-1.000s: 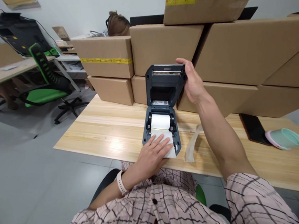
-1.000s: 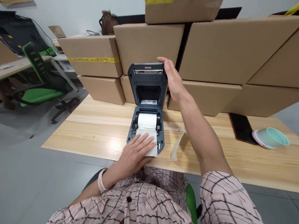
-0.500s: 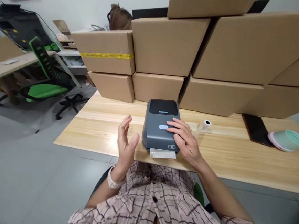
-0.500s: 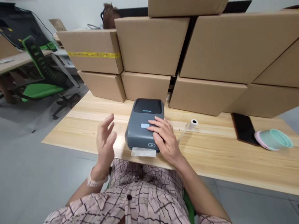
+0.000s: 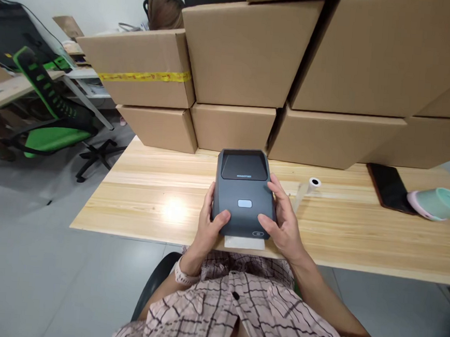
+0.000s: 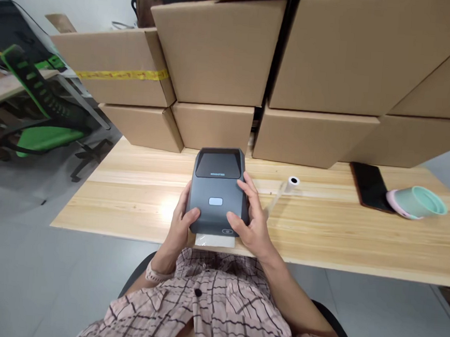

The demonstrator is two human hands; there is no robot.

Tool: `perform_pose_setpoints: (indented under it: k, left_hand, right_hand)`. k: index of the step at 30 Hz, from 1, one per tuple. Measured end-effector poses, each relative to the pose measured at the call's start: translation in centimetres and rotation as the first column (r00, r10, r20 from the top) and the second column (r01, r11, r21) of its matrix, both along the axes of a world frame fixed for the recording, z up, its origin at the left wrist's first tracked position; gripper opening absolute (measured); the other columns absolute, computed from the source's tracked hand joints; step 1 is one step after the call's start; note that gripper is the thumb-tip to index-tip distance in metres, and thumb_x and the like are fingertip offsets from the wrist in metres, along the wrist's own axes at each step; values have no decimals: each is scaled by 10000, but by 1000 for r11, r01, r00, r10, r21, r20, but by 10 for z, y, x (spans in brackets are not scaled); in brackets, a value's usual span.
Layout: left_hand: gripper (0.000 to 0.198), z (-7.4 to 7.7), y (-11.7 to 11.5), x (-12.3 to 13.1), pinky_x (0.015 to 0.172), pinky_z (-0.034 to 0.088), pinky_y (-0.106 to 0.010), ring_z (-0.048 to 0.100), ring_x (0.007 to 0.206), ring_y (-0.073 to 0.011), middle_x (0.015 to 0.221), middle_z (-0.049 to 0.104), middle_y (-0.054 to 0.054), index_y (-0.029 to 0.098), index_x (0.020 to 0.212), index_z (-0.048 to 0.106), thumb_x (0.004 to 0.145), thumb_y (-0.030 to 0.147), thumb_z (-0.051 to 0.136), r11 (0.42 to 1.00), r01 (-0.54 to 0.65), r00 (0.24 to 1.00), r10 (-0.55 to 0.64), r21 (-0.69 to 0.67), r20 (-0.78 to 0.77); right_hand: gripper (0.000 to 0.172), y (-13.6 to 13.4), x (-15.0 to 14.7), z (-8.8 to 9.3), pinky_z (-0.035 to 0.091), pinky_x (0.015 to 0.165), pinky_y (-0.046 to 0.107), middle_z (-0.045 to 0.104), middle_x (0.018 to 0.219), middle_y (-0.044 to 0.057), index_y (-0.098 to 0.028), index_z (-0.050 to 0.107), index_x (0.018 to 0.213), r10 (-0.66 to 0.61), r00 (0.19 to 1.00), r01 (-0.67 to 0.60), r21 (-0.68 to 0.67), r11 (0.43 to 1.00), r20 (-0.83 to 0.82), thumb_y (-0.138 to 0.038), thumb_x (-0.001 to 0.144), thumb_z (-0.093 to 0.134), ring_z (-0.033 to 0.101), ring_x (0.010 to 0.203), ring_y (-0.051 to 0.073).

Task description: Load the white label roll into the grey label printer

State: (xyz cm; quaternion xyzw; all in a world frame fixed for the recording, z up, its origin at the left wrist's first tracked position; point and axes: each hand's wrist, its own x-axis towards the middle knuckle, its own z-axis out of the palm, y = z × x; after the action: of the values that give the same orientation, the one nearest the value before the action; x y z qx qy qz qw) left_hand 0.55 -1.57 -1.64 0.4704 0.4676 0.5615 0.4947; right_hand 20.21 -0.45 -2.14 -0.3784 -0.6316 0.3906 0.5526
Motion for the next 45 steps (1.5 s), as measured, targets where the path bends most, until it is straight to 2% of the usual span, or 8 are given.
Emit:
perform_pose_setpoints:
  k: [6,10,14,22,30,34,38,45]
  left_hand:
    - [783,-7,-13,-9,1163,432,-434,454,1467,-330,1606,454,-142,236,1521,432,877,594,695,998,-34,989,42,59,-141]
    - [389,-19,-52,-13,776,526,-291,659,893,-185,1011,704,-74,179,1026,666,910,551,671,969,-245,941,238,-2,-243]
    - [538,-17,-68,-2,473,347,-229,495,489,-99,595,617,-23,137,670,690,834,649,689,925,131,990,-140,-357,-1]
    - [497,-8,-54,6,564,410,-222,575,557,-99,668,729,-65,133,684,789,805,614,759,921,219,976,-210,-323,64]
    - [620,-4,-51,-24,469,354,-236,446,433,-95,452,523,1,157,536,659,871,678,633,985,24,994,-42,-169,-100]
    - [371,4,-41,-35,729,542,-278,690,828,-177,890,756,-61,187,914,777,957,518,615,966,-247,953,255,71,-161]
    - [623,1,-35,-24,1248,359,-444,404,1530,-283,1663,415,-85,286,1555,470,989,520,582,996,-32,972,49,79,-228]
    - [678,-14,-36,-10,1344,107,-481,95,1637,-284,1755,166,-29,306,1642,303,1034,572,442,985,2,962,45,173,-271]
  right_hand:
    - [516,0,-3,-2,253,1297,570,294,1718,33,-357,488,1445,-55,998,55,53,997,1,-387,958,655,262,1598,269]
    - [368,1,-1,-1,255,1290,576,322,1702,67,-309,569,1331,-84,992,73,109,991,94,-400,977,614,278,1592,274]
    - [291,0,0,1,293,1266,584,321,1703,90,-275,608,1256,-139,971,111,149,983,193,-396,994,566,314,1577,286]
    - [249,-6,6,32,171,1277,623,426,1659,-14,-339,716,1208,-365,714,18,505,863,597,-316,1026,548,250,1593,312]
    - [321,5,7,43,67,1282,678,549,1571,-9,-307,692,1150,-142,680,-142,320,937,719,-524,1046,480,240,1599,316]
    - [484,-8,16,25,117,1275,702,379,1685,10,-364,567,1403,-139,857,15,246,969,497,-633,1013,466,191,1611,334]
    - [599,-27,22,2,194,1292,651,315,1711,24,-389,359,1593,-159,936,160,24,987,314,-595,1037,441,218,1606,296]
    - [652,-37,21,-4,184,1296,647,294,1722,12,-401,341,1613,-64,958,84,-60,995,279,-654,1017,423,216,1605,329]
